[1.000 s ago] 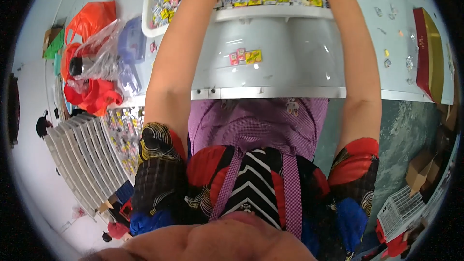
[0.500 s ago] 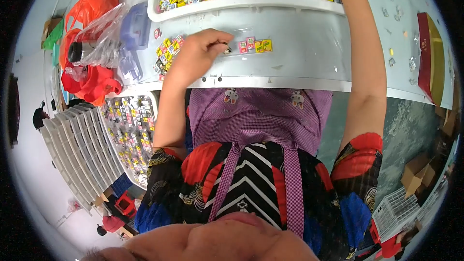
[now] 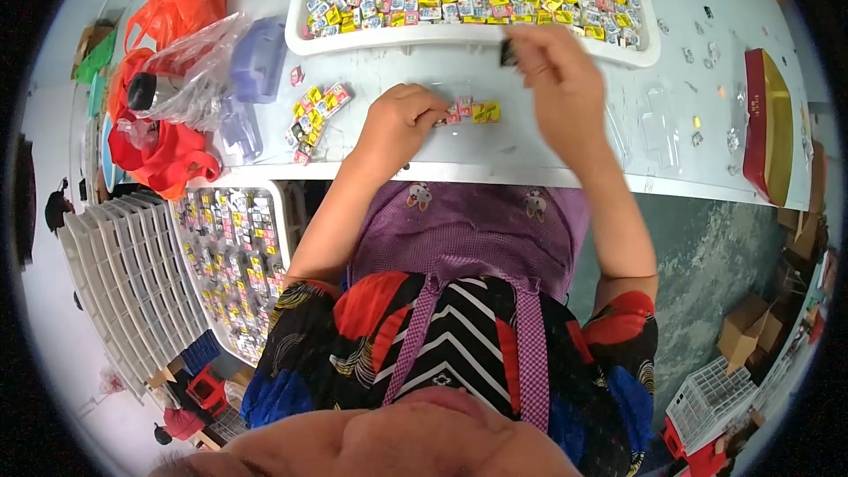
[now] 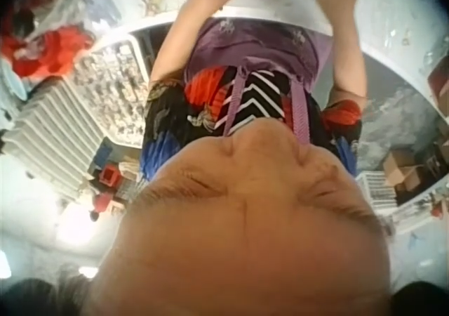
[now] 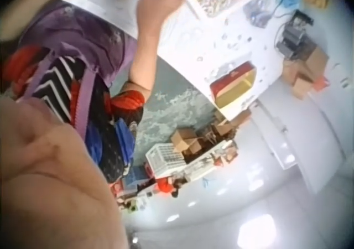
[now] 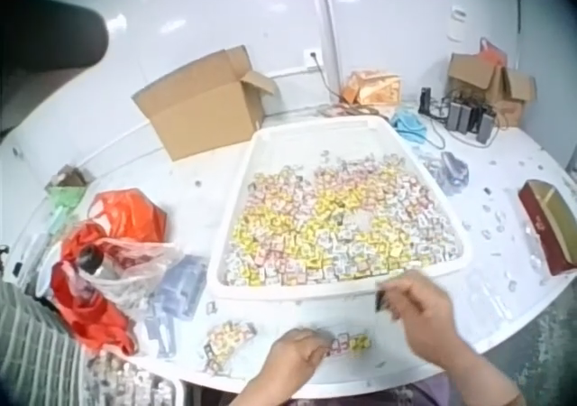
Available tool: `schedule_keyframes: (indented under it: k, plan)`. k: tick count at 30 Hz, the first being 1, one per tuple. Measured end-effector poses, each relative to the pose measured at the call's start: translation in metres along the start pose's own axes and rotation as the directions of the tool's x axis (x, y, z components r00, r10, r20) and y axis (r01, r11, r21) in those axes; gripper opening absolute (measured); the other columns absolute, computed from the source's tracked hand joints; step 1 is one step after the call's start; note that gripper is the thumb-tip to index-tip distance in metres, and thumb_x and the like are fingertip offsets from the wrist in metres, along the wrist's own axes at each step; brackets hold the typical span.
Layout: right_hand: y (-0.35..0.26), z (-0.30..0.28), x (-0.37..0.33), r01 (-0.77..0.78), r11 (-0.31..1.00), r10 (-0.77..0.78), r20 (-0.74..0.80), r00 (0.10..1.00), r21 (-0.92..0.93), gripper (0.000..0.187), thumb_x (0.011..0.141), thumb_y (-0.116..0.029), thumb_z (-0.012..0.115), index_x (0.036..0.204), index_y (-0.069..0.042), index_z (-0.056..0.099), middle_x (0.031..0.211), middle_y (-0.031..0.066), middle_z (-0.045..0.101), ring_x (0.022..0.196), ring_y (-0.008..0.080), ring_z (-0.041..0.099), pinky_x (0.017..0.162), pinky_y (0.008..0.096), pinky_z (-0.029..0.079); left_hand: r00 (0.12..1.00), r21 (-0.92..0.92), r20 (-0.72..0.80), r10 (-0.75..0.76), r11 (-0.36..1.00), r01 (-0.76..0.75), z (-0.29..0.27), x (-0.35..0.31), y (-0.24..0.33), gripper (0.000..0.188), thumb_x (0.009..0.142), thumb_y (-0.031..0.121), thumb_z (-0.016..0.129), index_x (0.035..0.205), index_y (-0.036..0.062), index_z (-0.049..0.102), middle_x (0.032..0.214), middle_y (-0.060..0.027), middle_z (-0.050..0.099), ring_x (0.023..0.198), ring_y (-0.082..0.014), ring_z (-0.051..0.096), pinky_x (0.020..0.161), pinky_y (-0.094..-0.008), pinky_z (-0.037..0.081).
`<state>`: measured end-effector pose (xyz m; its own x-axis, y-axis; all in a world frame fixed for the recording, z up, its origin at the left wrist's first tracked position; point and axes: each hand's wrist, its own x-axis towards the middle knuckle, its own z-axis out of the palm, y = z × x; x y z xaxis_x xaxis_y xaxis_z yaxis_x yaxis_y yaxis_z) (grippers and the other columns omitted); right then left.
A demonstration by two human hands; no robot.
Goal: Assembling small printed toy blocks into organized sets or trays.
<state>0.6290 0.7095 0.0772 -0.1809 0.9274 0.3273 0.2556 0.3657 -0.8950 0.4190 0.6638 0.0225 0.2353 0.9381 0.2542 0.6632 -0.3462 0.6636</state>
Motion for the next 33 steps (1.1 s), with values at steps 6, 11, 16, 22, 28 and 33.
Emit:
schedule_keyframes:
  k: [6,11,16,22,28,33]
  plan:
    - [0.006,0.054,-0.033,-0.326,0.930,0.296,0.179,0.938,0.168,0.014,0.092,-0.007,0.055,0.104,-0.003,0.062,0.080,-0.0014,0.056,0.068,0.0047,0.049,0.059,0.0204,0.042,0.888,-0.723,0.098,-0.450,0.581,0.374,-0.015,-0.005,0.018,0.018,0.086,0.004,0.063,0.104,0.0015,0.065,0.086,-0.0048,0.067,0.081,-0.0131,0.062,0.070,-0.0269,0.051]
    - [0.007,0.066,-0.039,-0.323,0.933,0.280,0.247,0.928,0.156,0.016,0.089,-0.006,0.058,0.105,-0.003,0.059,0.086,0.0028,0.058,0.072,0.0106,0.055,0.062,0.0248,0.046,0.899,-0.748,0.159,-0.407,0.545,0.379,-0.025,-0.016,0.012,0.023,0.088,0.004,0.062,0.110,0.0000,0.063,0.091,-0.0039,0.066,0.078,-0.0086,0.059,0.068,-0.0232,0.050]
    - [0.031,0.051,-0.038,0.192,0.849,-0.066,0.262,0.963,-0.493,0.025,0.082,-0.004,0.061,0.107,-0.005,0.060,0.099,0.0093,0.054,0.086,0.0256,0.057,0.071,0.0341,0.049,0.863,-0.482,0.042,-0.504,0.746,0.459,-0.016,-0.026,0.005,0.015,0.083,0.002,0.065,0.098,-0.0006,0.067,0.089,-0.0060,0.066,0.074,-0.0099,0.059,0.066,-0.0226,0.048]
    - [0.028,0.045,-0.045,0.222,0.816,-0.017,0.360,0.933,-0.534,0.028,0.080,-0.002,0.060,0.107,-0.006,0.062,0.097,0.0109,0.051,0.090,0.0281,0.055,0.074,0.0370,0.048,0.938,-0.195,-0.153,-0.311,0.940,0.280,-0.006,-0.022,0.013,0.011,0.079,0.000,0.064,0.089,0.0012,0.067,0.080,-0.0144,0.061,0.072,-0.0301,0.060,0.064,-0.0336,0.049]
    - [0.030,0.040,-0.046,0.225,0.862,-0.036,0.389,0.921,-0.454,0.028,0.078,0.001,0.060,0.105,-0.005,0.063,0.097,0.0112,0.050,0.088,0.0286,0.055,0.075,0.0361,0.047,0.950,-0.069,-0.165,-0.265,0.964,0.256,-0.012,-0.017,0.005,0.011,0.079,0.002,0.065,0.090,-0.0007,0.066,0.084,-0.0154,0.064,0.074,-0.0271,0.063,0.066,-0.0311,0.049]
    - [0.032,0.041,-0.046,0.202,0.878,-0.024,0.382,0.924,-0.434,0.028,0.078,0.002,0.060,0.105,-0.005,0.063,0.097,0.0122,0.050,0.088,0.0291,0.055,0.075,0.0361,0.047,0.946,-0.129,-0.075,-0.316,0.943,0.305,-0.007,-0.014,0.007,0.010,0.078,0.002,0.066,0.088,0.0004,0.066,0.083,-0.0147,0.063,0.076,-0.0300,0.062,0.068,-0.0341,0.050]
